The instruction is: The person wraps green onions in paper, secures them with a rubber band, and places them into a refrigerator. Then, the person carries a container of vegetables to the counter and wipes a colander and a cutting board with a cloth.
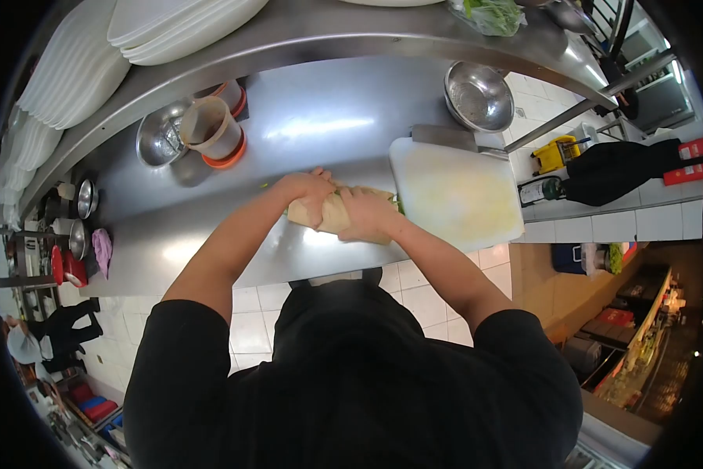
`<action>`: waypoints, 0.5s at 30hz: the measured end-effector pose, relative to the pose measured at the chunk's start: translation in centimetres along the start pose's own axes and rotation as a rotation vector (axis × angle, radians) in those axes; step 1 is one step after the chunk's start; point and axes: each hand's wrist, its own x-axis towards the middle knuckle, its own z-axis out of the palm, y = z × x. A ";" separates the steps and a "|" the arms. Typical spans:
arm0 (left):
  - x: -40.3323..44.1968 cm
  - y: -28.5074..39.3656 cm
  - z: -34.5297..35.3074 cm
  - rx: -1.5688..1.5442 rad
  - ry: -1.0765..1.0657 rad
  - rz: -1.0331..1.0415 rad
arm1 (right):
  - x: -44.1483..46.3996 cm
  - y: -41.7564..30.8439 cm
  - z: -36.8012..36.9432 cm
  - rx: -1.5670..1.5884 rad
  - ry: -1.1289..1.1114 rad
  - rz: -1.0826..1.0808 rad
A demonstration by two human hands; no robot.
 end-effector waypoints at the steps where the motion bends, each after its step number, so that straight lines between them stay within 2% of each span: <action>1: 0.1 0.1 -0.4 0.007 0.006 -0.002 | 0.6 0.3 -0.8 0.039 -0.098 0.017; 2: 0.1 0.1 -0.8 -0.023 -0.021 -0.008 | 1.0 0.4 -1.4 0.078 -0.195 0.030; 4: -0.7 0.1 -1.5 -0.037 -0.057 -0.018 | 1.3 0.8 -1.2 0.086 -0.132 0.006; 6: -2.0 1.2 -1.2 -0.195 0.091 -0.050 | 1.6 1.7 -0.6 0.100 -0.081 -0.008; 7: -2.4 2.3 -0.2 -0.196 0.087 -0.049 | 2.0 2.3 -0.5 0.141 -0.120 -0.029; 9: -3.3 3.9 1.9 0.100 0.364 -0.045 | 2.5 2.7 -0.9 0.184 -0.159 -0.054; 12: -1.6 2.5 2.8 0.005 0.448 -0.074 | 3.1 2.6 -2.3 0.278 -0.201 -0.082; 13: -1.4 2.5 2.6 0.012 0.457 -0.073 | 3.2 2.8 -1.5 0.285 -0.248 -0.043; 15: -1.0 2.0 0.5 -0.075 0.234 -0.065 | 3.0 2.5 -1.9 0.266 -0.251 -0.003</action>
